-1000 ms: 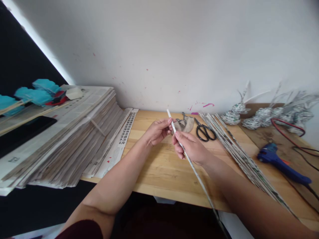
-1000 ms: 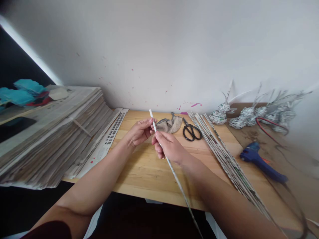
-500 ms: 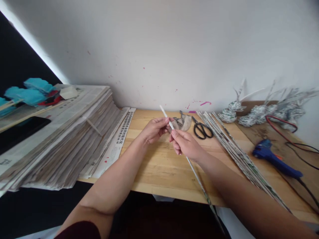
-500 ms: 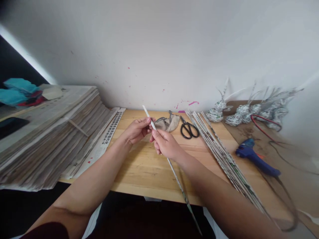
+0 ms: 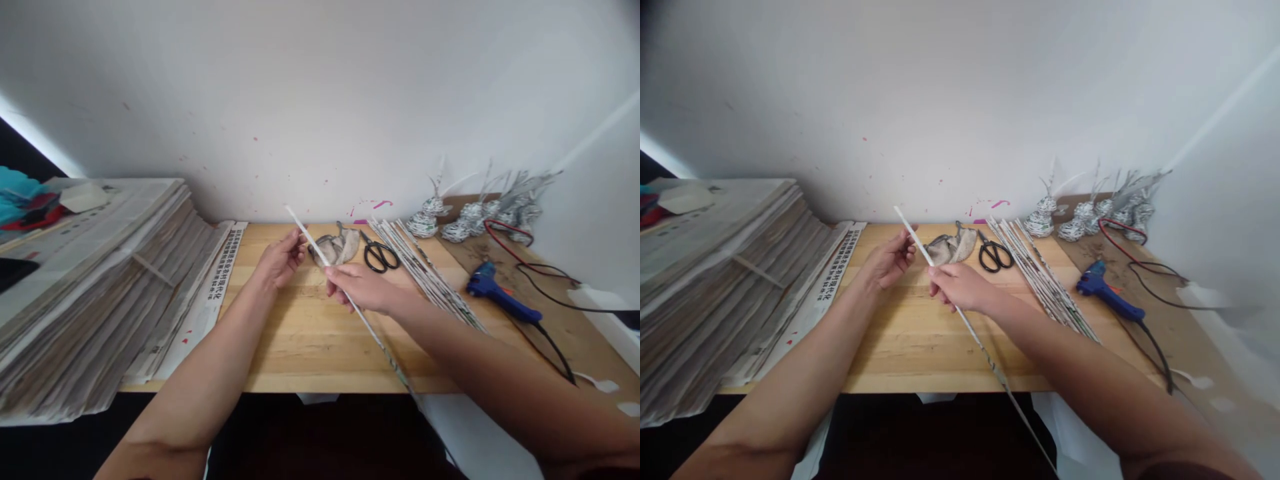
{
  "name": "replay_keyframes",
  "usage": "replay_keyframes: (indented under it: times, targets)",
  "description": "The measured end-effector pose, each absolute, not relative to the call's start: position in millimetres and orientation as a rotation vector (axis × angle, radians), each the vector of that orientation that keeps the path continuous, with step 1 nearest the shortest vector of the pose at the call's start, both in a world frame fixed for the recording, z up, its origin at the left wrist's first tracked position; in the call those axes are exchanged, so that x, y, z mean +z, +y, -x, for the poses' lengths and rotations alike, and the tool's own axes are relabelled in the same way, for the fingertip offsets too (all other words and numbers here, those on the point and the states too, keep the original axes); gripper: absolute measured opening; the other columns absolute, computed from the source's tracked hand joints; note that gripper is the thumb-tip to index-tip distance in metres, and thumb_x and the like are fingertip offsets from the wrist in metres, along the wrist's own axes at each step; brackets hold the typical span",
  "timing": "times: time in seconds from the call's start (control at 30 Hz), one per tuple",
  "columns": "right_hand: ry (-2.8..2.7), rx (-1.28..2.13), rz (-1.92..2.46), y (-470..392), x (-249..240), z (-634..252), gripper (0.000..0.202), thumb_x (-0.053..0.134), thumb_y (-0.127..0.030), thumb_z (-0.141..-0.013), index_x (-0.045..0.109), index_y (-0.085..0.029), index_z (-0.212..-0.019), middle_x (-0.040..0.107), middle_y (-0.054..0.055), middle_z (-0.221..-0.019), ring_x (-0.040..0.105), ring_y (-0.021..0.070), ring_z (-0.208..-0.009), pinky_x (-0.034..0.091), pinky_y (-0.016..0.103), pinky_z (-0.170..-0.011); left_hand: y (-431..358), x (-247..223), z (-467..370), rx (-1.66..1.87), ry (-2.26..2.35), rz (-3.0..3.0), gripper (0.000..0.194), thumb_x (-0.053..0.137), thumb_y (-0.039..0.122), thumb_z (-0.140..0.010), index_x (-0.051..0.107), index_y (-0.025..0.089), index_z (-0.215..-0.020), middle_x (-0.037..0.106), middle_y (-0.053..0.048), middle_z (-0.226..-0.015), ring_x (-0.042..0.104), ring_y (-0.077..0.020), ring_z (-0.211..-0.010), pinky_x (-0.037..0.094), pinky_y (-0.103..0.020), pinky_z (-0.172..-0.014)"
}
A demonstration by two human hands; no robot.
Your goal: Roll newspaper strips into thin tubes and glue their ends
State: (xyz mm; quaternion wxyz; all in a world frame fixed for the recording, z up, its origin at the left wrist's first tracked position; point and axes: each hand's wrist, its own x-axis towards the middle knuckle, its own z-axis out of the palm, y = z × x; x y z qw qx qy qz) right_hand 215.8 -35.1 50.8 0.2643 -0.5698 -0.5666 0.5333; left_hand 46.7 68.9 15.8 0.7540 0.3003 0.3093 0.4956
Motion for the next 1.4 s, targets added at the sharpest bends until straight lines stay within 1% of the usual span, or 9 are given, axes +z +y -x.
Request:
replay_keyframes:
  times: [0.2,0.33,0.43,0.53,0.73,0.87,1.0,1.17,1.4]
  targets:
    - [-1.599,1.310,1.908,-57.1,69.7,-295.5,0.043,0.049,-0.056,-0.088,0.059,-0.018,-0.071,0.051,0.000,-0.056,0.049,0.0111,-0.039,0.033,0.022,-0.033,65.1,15.3,-50.8,1.069,0.822,-0.676,0.011,0.066,0.019,-0.085,0.068,0.012,-0.093,0.061,0.001,-0.066,0.054,-0.0040,-0.049,0.043,-0.013,-0.043]
    - [-1.717,0.992,2.299,-64.4,72.3,-351.5,0.043,0.047,-0.053,-0.089,0.062,-0.018,-0.070,0.056,0.003,-0.058,0.050,0.0129,-0.041,0.035,0.025,-0.037,63.5,13.4,-52.2,1.083,0.811,-0.761,0.017,0.074,0.025,-0.079,0.066,0.012,-0.086,0.062,0.001,-0.066,0.055,-0.0044,-0.050,0.043,-0.014,-0.045]
    - [-1.838,0.767,2.509,-58.8,70.7,-377.2,0.042,0.042,-0.047,-0.092,0.064,-0.017,-0.072,0.063,0.007,-0.065,0.058,0.0173,-0.050,0.041,0.029,-0.049,62.1,11.3,-52.9,1.058,0.813,-0.807,0.022,0.077,0.028,-0.074,0.066,0.012,-0.084,0.062,0.001,-0.066,0.054,-0.0047,-0.050,0.042,-0.014,-0.045]
    - [-2.043,0.442,2.610,-48.2,68.2,-387.6,0.045,0.041,-0.048,-0.093,0.068,-0.016,-0.075,0.069,0.011,-0.075,0.064,0.0229,-0.069,0.042,0.032,-0.062,62.0,10.5,-52.7,1.066,0.823,-0.823,0.027,0.080,0.031,-0.070,0.065,0.012,-0.083,0.061,0.002,-0.066,0.053,-0.0047,-0.051,0.042,-0.015,-0.046]
    - [-2.107,-0.081,2.560,-23.0,70.6,-365.8,0.043,0.045,-0.050,-0.090,0.069,-0.015,-0.093,0.071,0.015,-0.086,0.065,0.0283,-0.082,0.038,0.034,-0.066,63.5,10.1,-54.6,1.201,0.873,-0.928,0.039,0.078,0.047,-0.067,0.055,0.016,-0.067,0.054,0.003,-0.058,0.047,-0.0061,-0.049,0.035,-0.018,-0.047]
    - [-2.172,0.001,2.251,-2.3,76.9,-311.9,0.040,0.047,-0.053,-0.089,0.069,-0.020,-0.087,0.071,0.012,-0.086,0.063,0.0262,-0.081,0.036,0.032,-0.064,61.7,8.9,-54.7,1.429,1.014,-1.300,0.049,0.063,0.054,-0.080,0.043,0.018,-0.054,0.042,0.005,-0.050,0.036,-0.0073,-0.048,0.030,-0.021,-0.050]
    - [-2.181,0.217,1.974,12.6,62.7,-251.2,0.037,0.049,-0.050,-0.089,0.065,-0.020,-0.075,0.070,0.011,-0.082,0.060,0.0226,-0.074,0.032,0.031,-0.061,56.3,11.1,-51.2,1.523,1.114,-1.667,0.048,0.053,0.050,-0.089,0.045,0.018,-0.054,0.038,0.004,-0.053,0.036,-0.0093,-0.055,0.030,-0.023,-0.057]
    - [-2.015,0.318,1.795,17.1,17.6,-216.0,0.039,0.048,-0.049,-0.090,0.062,-0.021,-0.066,0.063,0.007,-0.065,0.054,0.0192,-0.062,0.029,0.030,-0.057,52.2,11.2,-51.2,1.484,1.148,-1.849,0.046,0.047,0.048,-0.093,0.048,0.018,-0.058,0.045,0.003,-0.056,0.042,-0.0111,-0.058,0.032,-0.023,-0.061]
    - [-2.021,0.341,1.542,15.5,-12.8,-219.4,0.036,0.045,-0.047,-0.092,0.061,-0.021,-0.072,0.062,0.004,-0.065,0.053,0.0175,-0.060,0.032,0.028,-0.058,63.1,5.2,-47.0,1.442,1.241,-1.874,0.035,0.040,0.038,-0.097,0.059,0.020,-0.075,0.058,-0.001,-0.064,0.054,-0.0146,-0.065,0.038,-0.024,-0.069]
